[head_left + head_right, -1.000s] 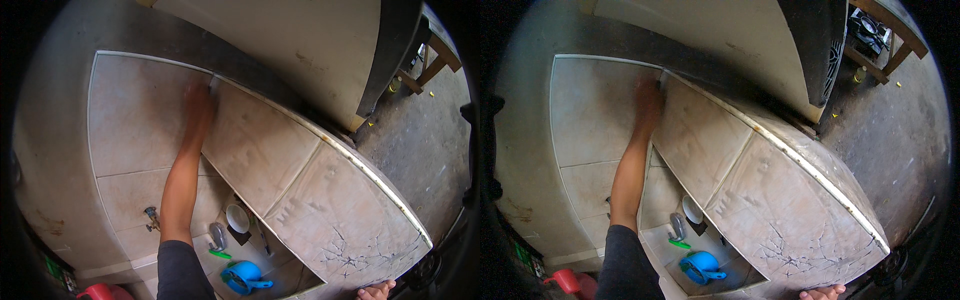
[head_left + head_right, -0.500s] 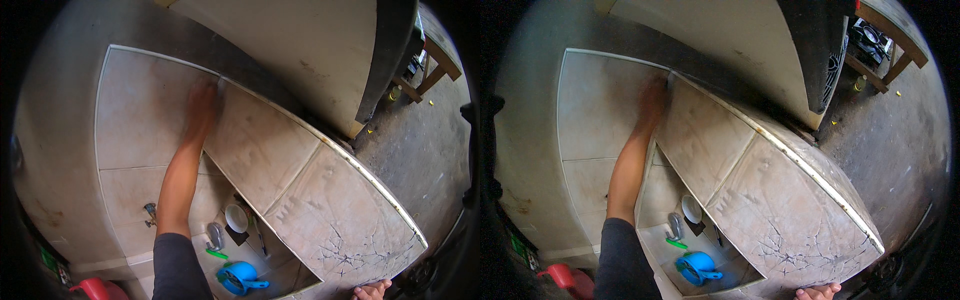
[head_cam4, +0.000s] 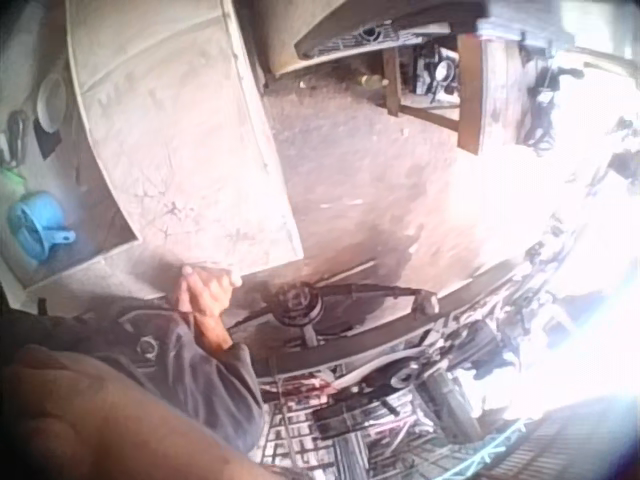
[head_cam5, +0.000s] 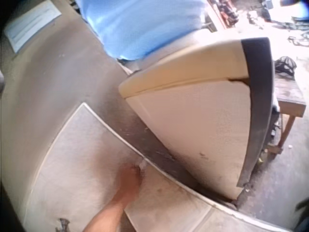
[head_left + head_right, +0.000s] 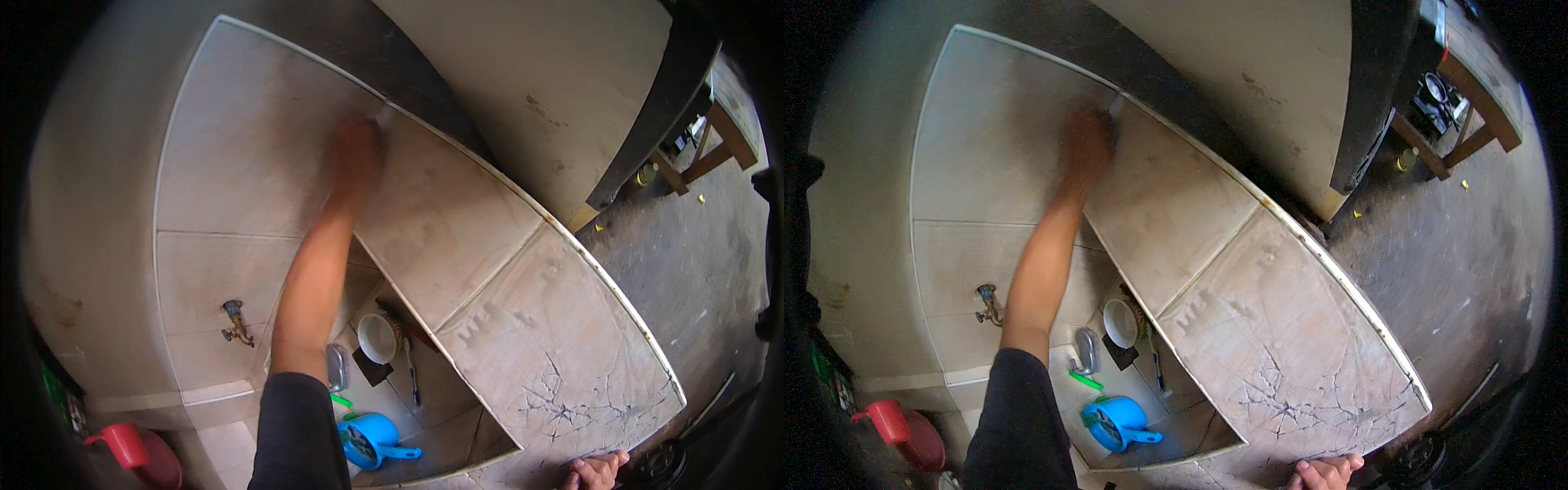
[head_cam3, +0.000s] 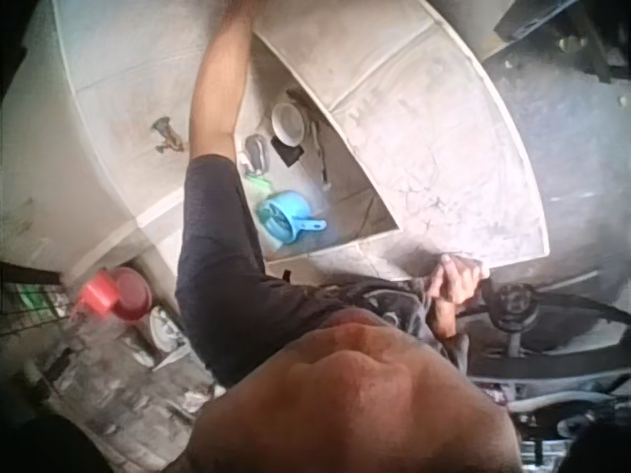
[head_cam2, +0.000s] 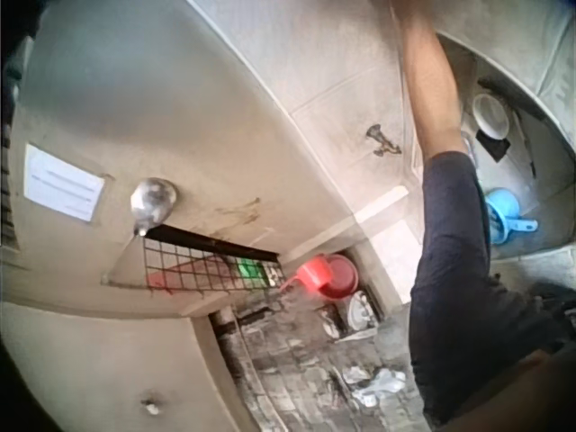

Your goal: The person scrubs a tiled sink and countertop with a small dark sponge, then rinses the surfaces by repeatedly scooping water from a blue plastic scoop under a running tap and pouring it over the tiles. The person wipes the wet tiles with their hand and continues rinsing until the end of the clip.

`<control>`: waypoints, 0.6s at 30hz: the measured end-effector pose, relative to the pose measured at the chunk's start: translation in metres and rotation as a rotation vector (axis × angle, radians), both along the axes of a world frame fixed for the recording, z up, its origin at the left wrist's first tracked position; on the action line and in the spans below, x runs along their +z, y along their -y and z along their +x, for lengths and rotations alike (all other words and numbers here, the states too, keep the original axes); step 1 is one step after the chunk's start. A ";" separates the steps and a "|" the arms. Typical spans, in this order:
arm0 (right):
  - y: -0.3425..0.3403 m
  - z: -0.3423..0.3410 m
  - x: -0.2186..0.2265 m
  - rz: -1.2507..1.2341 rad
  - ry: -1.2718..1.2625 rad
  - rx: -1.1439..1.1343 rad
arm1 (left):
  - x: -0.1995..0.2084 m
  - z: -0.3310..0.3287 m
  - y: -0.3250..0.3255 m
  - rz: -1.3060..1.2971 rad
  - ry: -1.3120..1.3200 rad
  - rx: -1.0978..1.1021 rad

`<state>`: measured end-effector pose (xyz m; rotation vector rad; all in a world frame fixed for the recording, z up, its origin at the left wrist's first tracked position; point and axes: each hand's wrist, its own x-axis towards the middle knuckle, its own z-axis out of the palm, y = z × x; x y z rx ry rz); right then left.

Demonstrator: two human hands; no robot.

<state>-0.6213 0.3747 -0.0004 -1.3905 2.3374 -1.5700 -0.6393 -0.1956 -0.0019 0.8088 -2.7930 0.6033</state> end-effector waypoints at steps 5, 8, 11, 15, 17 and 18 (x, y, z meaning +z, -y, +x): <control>-0.004 0.012 -0.008 0.051 0.043 -0.136 | 0.013 0.085 -0.058 0.187 -0.107 0.053; -0.003 0.017 -0.008 0.101 0.040 -0.200 | 0.015 0.089 -0.048 0.153 -0.197 0.090; 0.000 0.019 -0.012 0.067 0.009 -0.220 | -0.004 0.067 -0.040 0.003 -0.324 0.217; 0.005 0.019 -0.013 0.000 -0.047 -0.206 | -0.030 0.076 -0.113 0.238 -0.408 0.046; 0.007 0.019 -0.007 0.021 -0.081 -0.202 | -0.020 0.097 -0.174 0.452 -0.563 -0.129; 0.009 0.019 -0.001 0.049 -0.107 -0.218 | -0.008 0.105 -0.198 0.613 -0.537 -0.110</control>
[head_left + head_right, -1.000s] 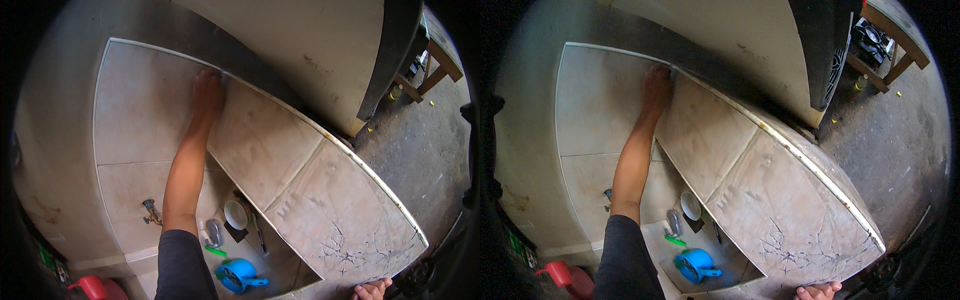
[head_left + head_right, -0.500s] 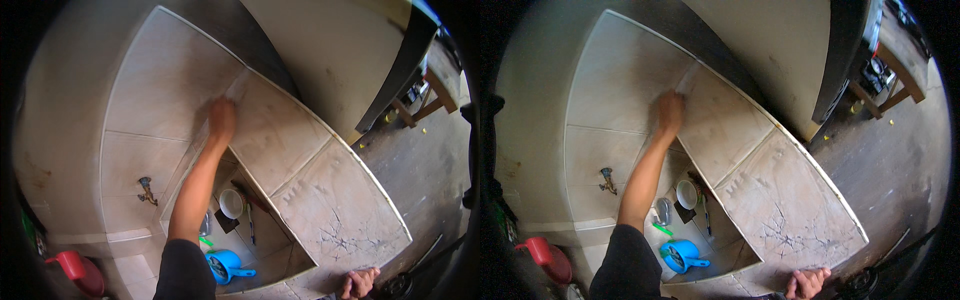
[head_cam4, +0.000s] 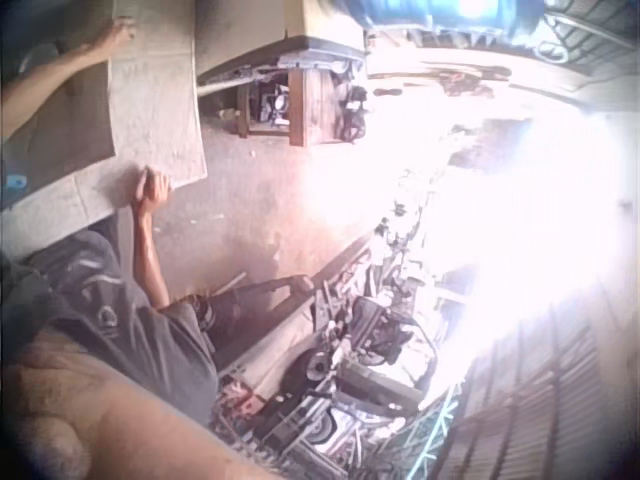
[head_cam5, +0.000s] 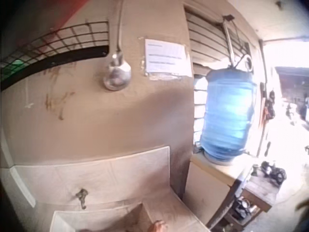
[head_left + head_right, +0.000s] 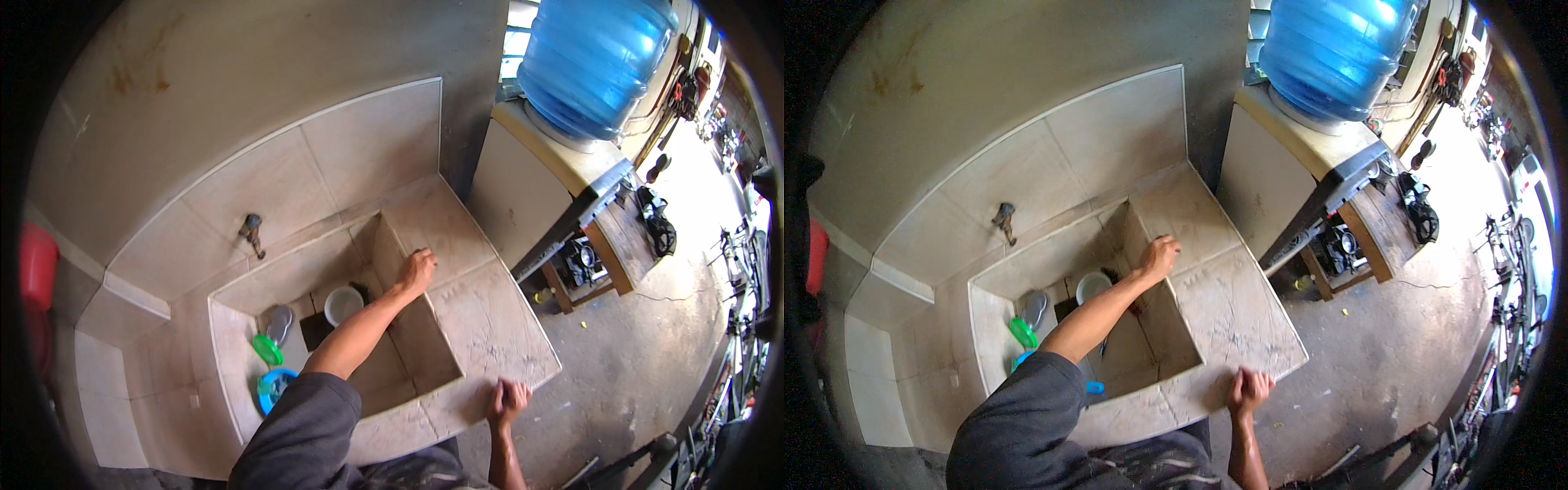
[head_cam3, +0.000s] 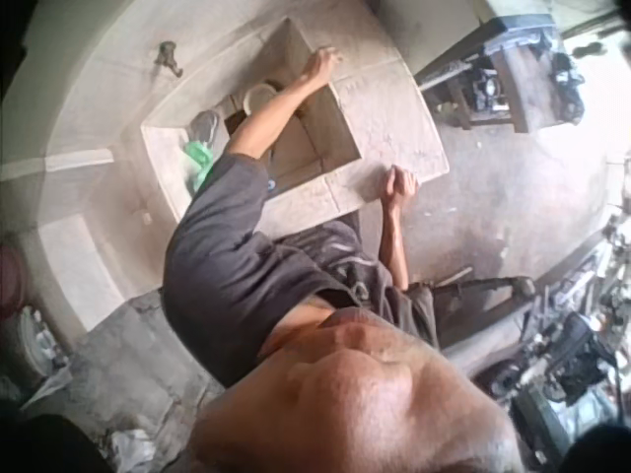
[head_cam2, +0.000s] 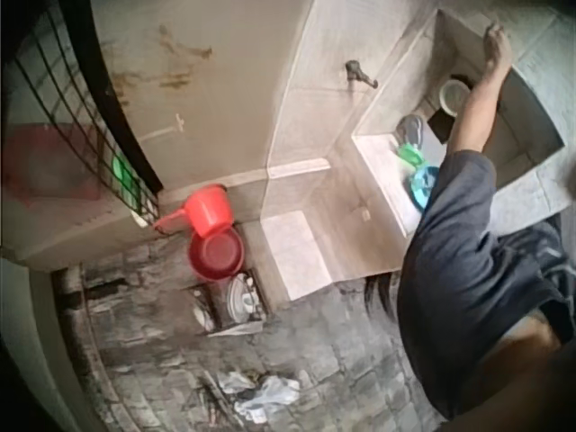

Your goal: The person scrubs a tiled sink and countertop with a small dark sponge, then rinses the surfaces by repeatedly scooping water from a blue plastic scoop under a running tap and pouring it over the tiles. The person wipes the wet tiles with their hand and continues rinsing until the end of the clip.

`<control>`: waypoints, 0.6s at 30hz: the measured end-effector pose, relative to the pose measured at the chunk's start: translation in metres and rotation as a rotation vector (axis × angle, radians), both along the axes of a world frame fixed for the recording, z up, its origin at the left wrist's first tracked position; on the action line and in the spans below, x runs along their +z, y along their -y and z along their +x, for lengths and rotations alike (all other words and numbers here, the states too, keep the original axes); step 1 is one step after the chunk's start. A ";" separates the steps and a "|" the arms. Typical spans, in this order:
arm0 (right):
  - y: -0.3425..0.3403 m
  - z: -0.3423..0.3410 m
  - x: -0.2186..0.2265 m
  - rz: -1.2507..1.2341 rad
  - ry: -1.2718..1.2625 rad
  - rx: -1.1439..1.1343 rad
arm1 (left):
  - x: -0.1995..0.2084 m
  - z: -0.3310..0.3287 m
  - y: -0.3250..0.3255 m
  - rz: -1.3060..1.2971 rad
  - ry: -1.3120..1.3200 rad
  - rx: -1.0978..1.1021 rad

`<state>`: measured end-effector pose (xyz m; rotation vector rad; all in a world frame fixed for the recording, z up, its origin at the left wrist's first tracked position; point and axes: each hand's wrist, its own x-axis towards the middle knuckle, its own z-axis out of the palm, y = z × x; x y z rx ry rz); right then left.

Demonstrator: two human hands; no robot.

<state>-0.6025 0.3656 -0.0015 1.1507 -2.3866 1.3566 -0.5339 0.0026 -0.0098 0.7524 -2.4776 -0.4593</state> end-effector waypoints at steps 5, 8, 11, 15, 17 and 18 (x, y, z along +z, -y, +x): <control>0.017 0.012 0.049 0.086 0.575 0.090 | 0.065 0.045 -0.116 0.312 -0.275 -0.153; 0.033 0.037 0.076 -0.009 0.741 0.492 | 0.089 0.079 -0.172 0.841 -0.530 -0.242; 0.048 0.071 0.093 -0.205 1.189 0.801 | 0.104 0.120 -0.204 0.931 -0.603 -0.227; 0.056 0.109 0.102 -0.176 1.726 1.103 | 0.120 0.180 -0.209 0.566 -0.464 -0.099; 0.057 0.122 0.103 0.001 1.613 1.159 | 0.125 0.206 -0.210 0.826 -0.348 0.002; 0.057 0.127 0.102 0.047 1.599 1.182 | 0.126 0.217 -0.211 0.737 -0.323 -0.014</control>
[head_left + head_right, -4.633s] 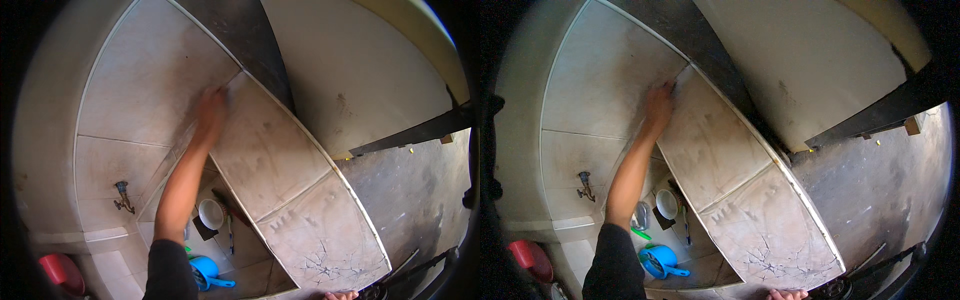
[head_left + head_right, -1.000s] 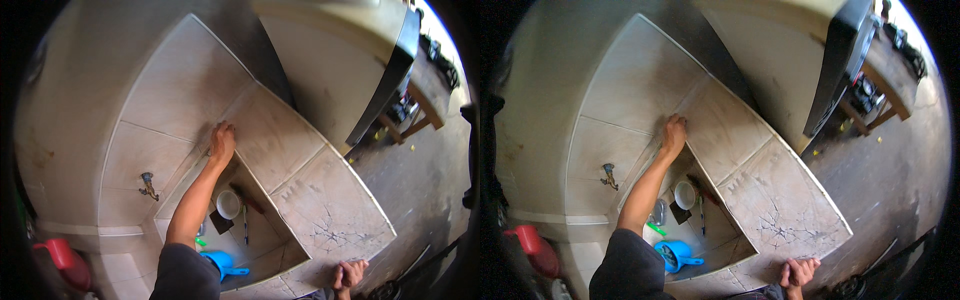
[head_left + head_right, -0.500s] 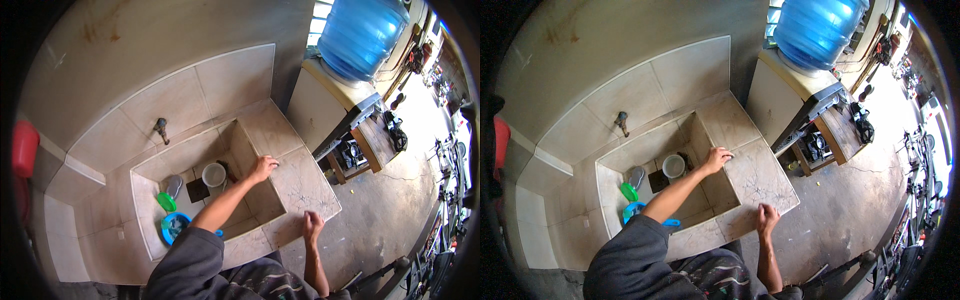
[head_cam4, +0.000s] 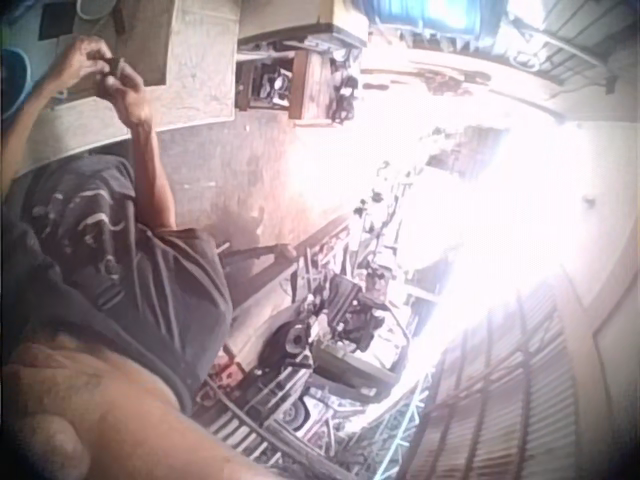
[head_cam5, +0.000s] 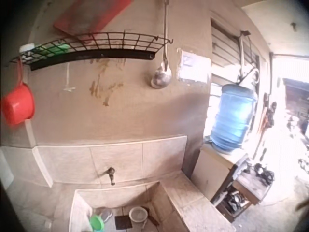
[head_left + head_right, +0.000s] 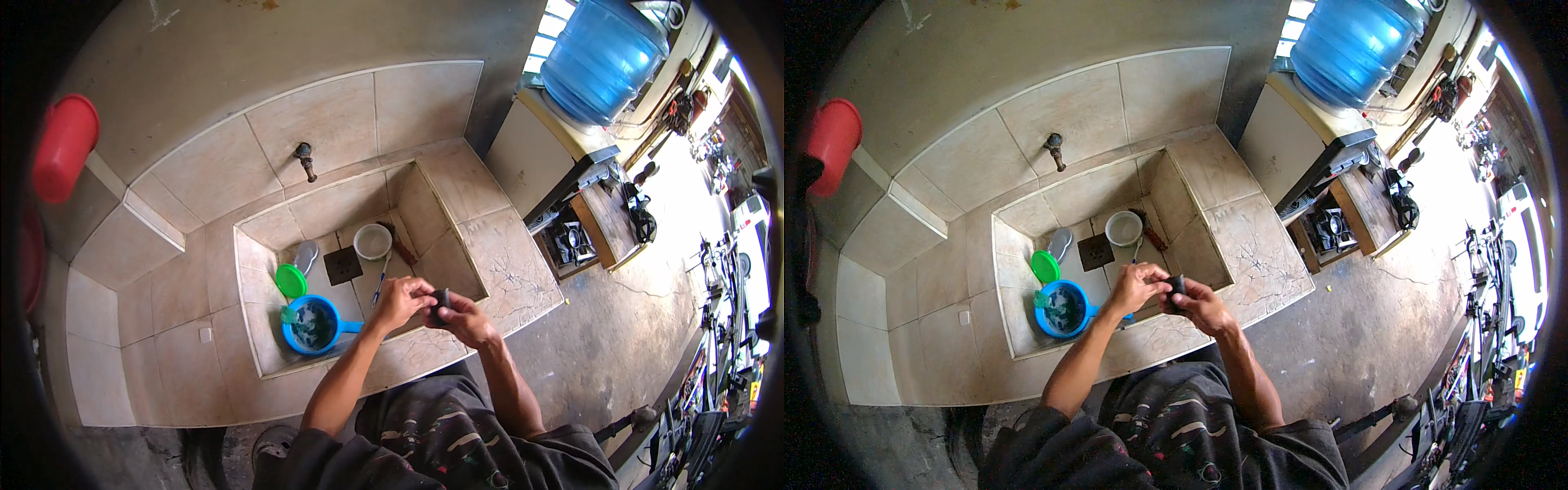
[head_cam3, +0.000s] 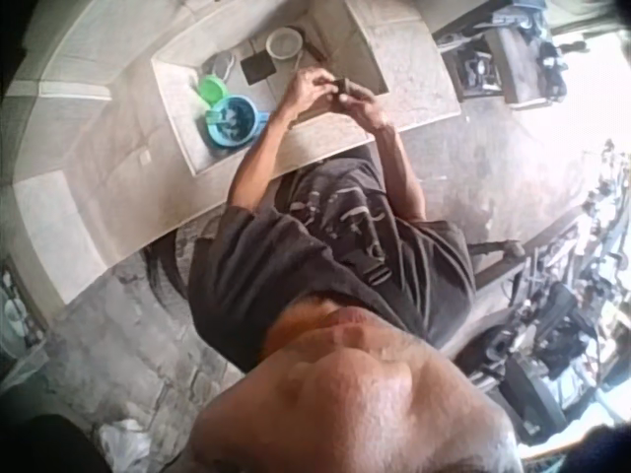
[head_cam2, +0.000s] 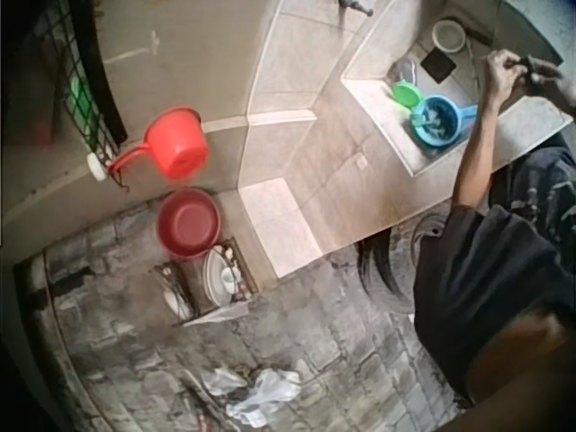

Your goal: The person scrubs a tiled sink and countertop with a small dark sponge, then rinses the surfaces by repeatedly scooping water from a blue plastic scoop under a running tap and pouring it over the tiles. The person wipes the wet tiles with their hand and continues rinsing until the end of the clip.

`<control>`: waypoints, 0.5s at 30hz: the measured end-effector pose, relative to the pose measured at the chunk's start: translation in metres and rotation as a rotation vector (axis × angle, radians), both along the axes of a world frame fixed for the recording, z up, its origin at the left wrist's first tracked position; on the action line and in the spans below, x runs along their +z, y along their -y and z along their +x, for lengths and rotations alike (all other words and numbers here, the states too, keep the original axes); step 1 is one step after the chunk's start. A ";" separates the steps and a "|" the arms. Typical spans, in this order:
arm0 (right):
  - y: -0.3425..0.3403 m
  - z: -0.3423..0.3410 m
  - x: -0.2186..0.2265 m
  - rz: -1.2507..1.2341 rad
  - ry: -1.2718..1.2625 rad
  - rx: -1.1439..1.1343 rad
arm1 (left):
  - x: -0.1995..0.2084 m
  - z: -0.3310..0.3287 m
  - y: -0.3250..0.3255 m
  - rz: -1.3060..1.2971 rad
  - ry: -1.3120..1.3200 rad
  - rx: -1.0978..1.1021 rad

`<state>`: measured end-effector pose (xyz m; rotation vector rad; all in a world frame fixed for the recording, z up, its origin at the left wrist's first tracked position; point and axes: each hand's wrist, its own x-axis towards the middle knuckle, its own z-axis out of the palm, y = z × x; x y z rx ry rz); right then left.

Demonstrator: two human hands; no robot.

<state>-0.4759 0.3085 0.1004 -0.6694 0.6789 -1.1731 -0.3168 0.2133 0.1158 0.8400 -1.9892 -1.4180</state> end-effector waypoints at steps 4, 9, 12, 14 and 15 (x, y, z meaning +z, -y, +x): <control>0.001 0.005 -0.008 0.033 -0.127 0.090 | -0.004 0.022 -0.008 -0.194 0.002 -0.062; 0.014 -0.017 -0.017 -0.037 -0.142 0.221 | -0.012 0.009 -0.018 -0.115 -0.130 0.072; 0.028 -0.044 -0.017 -0.050 -0.269 0.256 | -0.011 -0.009 -0.020 -0.101 -0.118 0.147; 0.036 -0.064 -0.015 -0.071 -0.303 0.320 | -0.008 -0.025 -0.021 -0.090 -0.048 0.180; 0.039 -0.073 -0.014 -0.064 -0.323 0.365 | -0.007 -0.033 -0.023 -0.084 -0.015 0.188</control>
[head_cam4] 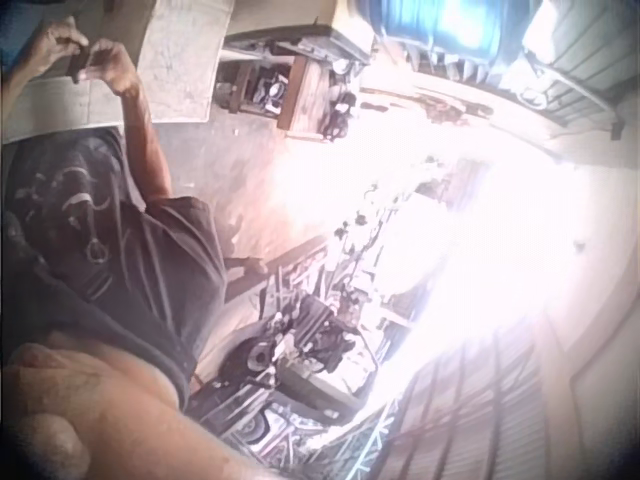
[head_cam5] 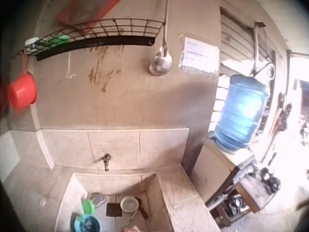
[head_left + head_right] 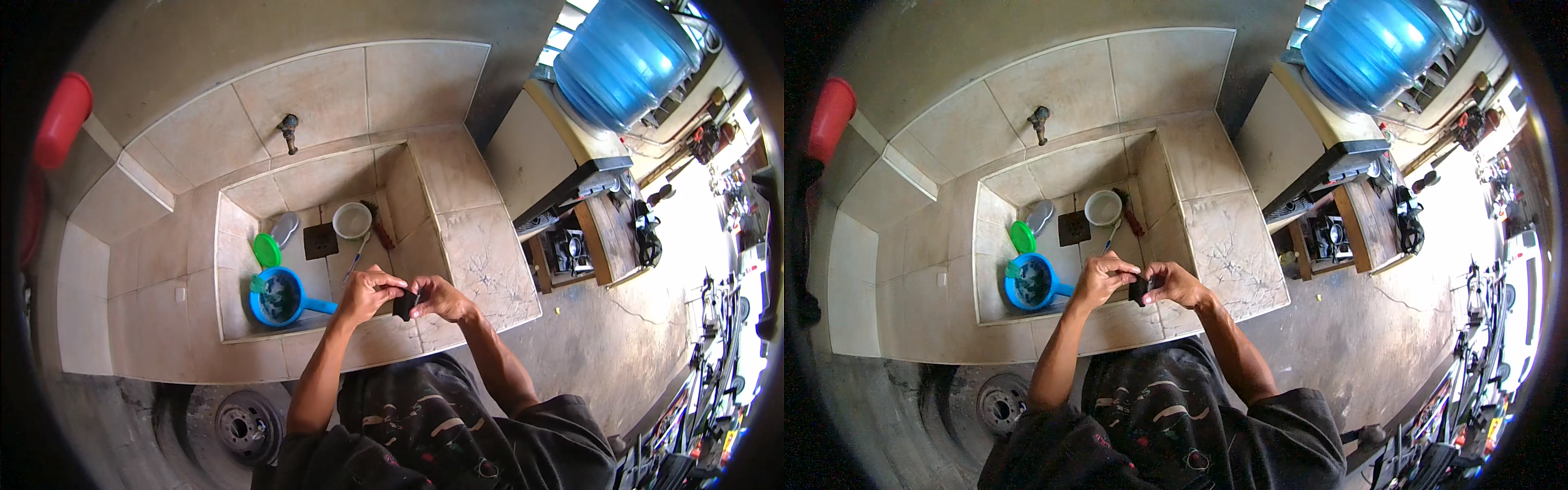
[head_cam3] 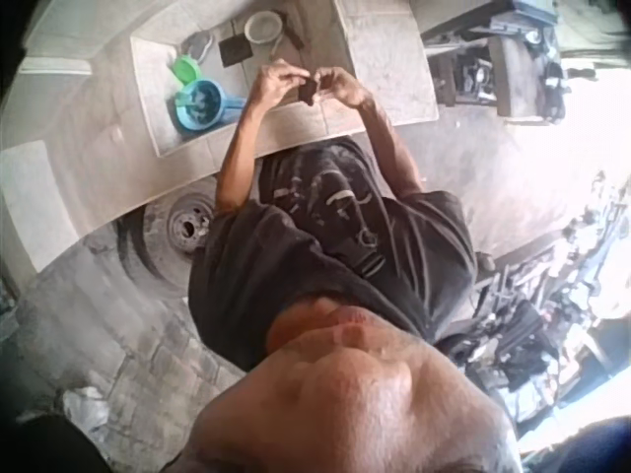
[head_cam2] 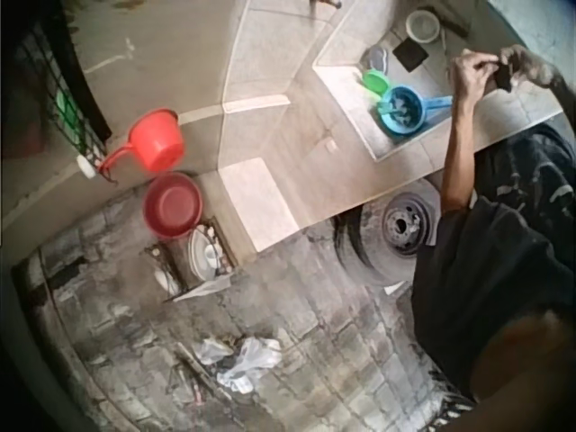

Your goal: The person scrubs a tiled sink and countertop with a small dark sponge, then rinses the surfaces by repeatedly scooping water from a blue plastic scoop under a running tap and pouring it over the tiles. The person wipes the wet tiles with their hand and continues rinsing until the end of the clip.

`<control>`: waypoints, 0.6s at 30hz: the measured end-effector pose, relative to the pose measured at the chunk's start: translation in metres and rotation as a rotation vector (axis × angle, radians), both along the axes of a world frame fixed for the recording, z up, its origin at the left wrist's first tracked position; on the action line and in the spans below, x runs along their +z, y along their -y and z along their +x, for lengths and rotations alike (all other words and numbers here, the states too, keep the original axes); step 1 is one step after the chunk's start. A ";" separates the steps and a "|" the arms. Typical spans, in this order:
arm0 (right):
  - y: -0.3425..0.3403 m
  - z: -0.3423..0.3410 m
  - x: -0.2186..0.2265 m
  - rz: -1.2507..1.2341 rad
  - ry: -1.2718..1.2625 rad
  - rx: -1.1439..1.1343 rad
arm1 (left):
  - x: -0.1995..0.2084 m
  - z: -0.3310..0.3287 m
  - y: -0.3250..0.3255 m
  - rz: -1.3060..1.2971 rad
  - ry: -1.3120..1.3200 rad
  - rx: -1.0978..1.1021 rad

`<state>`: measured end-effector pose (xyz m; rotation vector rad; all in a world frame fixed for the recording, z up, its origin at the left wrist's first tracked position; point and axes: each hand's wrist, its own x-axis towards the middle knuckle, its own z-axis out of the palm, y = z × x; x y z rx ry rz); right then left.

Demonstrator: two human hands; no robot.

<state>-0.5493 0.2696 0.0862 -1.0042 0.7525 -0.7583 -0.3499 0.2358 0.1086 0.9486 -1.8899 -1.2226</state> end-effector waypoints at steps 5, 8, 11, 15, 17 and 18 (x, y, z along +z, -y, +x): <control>0.015 -0.045 -0.004 -0.098 -0.379 -0.027 | -0.009 -0.047 -0.012 0.111 0.060 0.190; 0.063 -0.075 -0.013 -0.593 -0.447 -0.325 | -0.027 -0.059 -0.024 -0.018 0.070 0.332; 0.148 -0.115 -0.027 -0.736 -0.836 -0.605 | -0.045 -0.050 -0.035 -0.023 0.148 0.444; 0.196 -0.141 -0.054 -1.074 -1.143 -0.613 | -0.059 -0.021 -0.060 0.005 0.210 0.620; 0.163 -0.134 -0.067 -0.961 -1.638 -0.140 | -0.058 -0.005 -0.080 -0.022 0.249 0.729; 0.133 -0.123 -0.073 -0.857 -1.528 -0.205 | -0.056 0.002 -0.091 -0.031 0.283 0.795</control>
